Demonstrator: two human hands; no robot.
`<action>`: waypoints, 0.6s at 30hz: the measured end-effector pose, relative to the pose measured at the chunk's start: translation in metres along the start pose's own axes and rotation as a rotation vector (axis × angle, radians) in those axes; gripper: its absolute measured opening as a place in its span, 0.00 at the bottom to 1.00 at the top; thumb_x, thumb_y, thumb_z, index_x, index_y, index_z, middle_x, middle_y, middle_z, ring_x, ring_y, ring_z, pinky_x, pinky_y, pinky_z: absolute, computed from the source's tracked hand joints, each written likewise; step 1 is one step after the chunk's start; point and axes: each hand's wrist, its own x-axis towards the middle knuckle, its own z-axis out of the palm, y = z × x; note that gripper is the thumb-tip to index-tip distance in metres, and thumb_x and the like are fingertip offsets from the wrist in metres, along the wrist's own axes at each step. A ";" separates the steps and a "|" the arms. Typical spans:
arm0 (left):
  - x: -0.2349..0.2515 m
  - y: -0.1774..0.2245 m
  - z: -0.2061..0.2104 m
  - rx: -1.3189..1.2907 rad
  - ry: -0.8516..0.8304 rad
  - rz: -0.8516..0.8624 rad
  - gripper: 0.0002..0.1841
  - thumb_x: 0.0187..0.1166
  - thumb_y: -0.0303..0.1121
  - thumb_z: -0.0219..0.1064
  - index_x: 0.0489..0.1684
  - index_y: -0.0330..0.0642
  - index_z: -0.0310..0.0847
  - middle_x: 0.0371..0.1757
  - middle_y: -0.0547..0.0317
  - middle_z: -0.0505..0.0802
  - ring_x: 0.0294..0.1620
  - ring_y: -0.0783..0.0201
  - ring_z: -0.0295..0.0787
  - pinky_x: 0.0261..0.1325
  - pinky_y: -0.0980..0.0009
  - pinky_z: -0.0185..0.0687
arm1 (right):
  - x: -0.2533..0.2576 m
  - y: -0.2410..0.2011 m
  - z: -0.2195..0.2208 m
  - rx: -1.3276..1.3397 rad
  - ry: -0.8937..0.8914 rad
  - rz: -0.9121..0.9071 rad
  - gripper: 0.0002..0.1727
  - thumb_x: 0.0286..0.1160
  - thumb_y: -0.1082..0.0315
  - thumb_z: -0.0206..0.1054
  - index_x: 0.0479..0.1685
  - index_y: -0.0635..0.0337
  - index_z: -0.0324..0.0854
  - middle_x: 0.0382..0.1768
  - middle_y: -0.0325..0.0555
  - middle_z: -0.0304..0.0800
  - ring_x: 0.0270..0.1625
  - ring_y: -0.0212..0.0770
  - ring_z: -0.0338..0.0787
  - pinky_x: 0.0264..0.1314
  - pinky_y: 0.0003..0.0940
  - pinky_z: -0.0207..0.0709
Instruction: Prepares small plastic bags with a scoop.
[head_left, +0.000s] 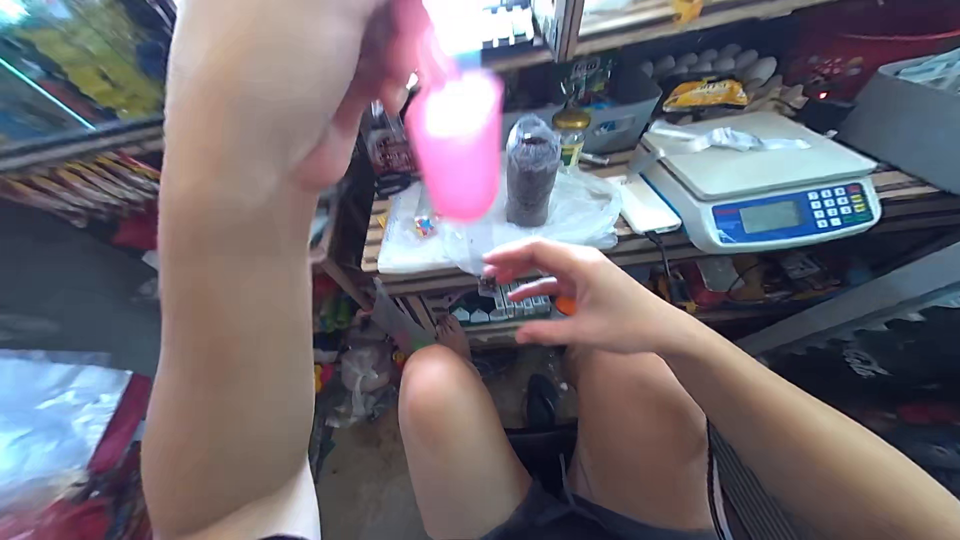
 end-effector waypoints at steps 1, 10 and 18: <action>-0.004 0.008 -0.010 0.051 -0.025 0.019 0.14 0.85 0.25 0.63 0.25 0.51 0.82 0.18 0.75 0.84 0.15 0.82 0.75 0.18 0.88 0.73 | -0.006 -0.001 -0.008 0.002 0.024 0.004 0.38 0.61 0.72 0.82 0.78 0.56 0.75 0.70 0.40 0.84 0.71 0.38 0.87 0.68 0.36 0.90; 0.090 -0.023 -0.061 0.334 0.201 -0.140 0.03 0.86 0.37 0.67 0.45 0.51 0.83 0.24 0.77 0.86 0.18 0.82 0.78 0.23 0.85 0.77 | -0.042 0.021 -0.084 0.016 0.435 -0.026 0.25 0.72 0.58 0.78 0.69 0.50 0.81 0.54 0.41 0.93 0.57 0.41 0.93 0.60 0.34 0.91; 0.258 -0.105 -0.116 0.386 0.600 0.129 0.15 0.89 0.39 0.62 0.64 0.38 0.78 0.31 0.62 0.84 0.21 0.72 0.81 0.29 0.74 0.83 | -0.106 0.027 -0.144 -0.107 0.557 0.106 0.26 0.73 0.64 0.76 0.71 0.37 0.79 0.56 0.21 0.93 0.56 0.28 0.92 0.61 0.28 0.88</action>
